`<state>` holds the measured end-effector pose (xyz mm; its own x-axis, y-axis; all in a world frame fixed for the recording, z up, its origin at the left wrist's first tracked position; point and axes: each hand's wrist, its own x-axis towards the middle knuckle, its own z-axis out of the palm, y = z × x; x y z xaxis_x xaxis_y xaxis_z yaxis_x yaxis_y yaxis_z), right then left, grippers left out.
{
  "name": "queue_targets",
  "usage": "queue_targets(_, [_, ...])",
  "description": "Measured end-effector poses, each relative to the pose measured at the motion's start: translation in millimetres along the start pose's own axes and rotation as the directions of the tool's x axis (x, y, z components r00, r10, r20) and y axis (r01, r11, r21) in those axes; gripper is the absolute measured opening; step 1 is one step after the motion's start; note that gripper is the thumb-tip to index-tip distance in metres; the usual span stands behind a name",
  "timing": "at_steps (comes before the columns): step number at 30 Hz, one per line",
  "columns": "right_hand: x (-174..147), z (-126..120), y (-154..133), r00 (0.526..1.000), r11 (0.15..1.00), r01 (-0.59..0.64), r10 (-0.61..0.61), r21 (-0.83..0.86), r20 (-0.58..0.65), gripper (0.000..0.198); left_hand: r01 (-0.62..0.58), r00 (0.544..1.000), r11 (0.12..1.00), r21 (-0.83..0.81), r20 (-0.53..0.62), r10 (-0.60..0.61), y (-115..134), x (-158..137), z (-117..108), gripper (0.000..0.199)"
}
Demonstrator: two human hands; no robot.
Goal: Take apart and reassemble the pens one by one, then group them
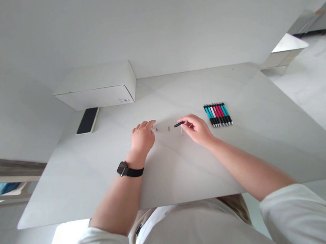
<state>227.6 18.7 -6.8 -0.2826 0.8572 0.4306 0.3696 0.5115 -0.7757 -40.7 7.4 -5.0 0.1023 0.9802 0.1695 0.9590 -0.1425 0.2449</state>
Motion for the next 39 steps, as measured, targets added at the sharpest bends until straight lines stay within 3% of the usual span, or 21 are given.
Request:
queue_targets(3, [6,-8,-4,1.000,1.000,0.009,-0.008,-0.029,0.016,0.025,0.055,0.997,0.998,-0.001,-0.055,-0.055,-6,-1,-3,0.057])
queue_targets(8, [27,-24,-12,0.999,0.997,-0.034,0.036,-0.076,0.035,0.026,0.139,0.985,0.990,0.019,-0.110,-0.136,-11,1,-3,0.046])
queue_targets(12, [46,-19,-19,0.976,0.988,-0.110,0.128,-0.112,0.175,0.023,0.140,0.984,0.990,0.008,-0.115,-0.138,-10,3,-2,0.043])
queue_targets(15, [61,-2,-21,0.929,0.983,-0.121,0.162,-0.141,0.332,0.014,0.133,0.983,0.991,0.003,-0.124,-0.132,-9,4,-2,0.043])
queue_targets(19, [85,27,-20,0.829,0.953,-0.137,0.259,-0.269,0.496,0.013,0.149,0.983,0.989,0.004,-0.108,-0.148,-10,4,-3,0.043])
queue_targets(25, [115,59,-21,0.734,0.803,-0.124,0.469,-0.582,0.491,0.020,0.146,0.984,0.989,0.001,-0.103,-0.145,-11,5,-3,0.043])
queue_targets(29, [123,68,-23,0.684,0.747,-0.115,0.537,-0.655,0.493,0.021,0.155,0.983,0.988,0.001,-0.095,-0.154,-11,5,-4,0.042])
queue_targets(35, [122,73,-22,0.679,0.731,-0.133,0.559,-0.669,0.476,0.019,0.149,0.983,0.989,-0.012,-0.103,-0.149,-10,4,-5,0.044])
queue_targets(39, [119,58,-19,0.771,0.791,-0.157,0.473,-0.592,0.427,0.013,0.132,0.979,0.988,-0.075,-0.145,-0.142,-8,4,-7,0.046])
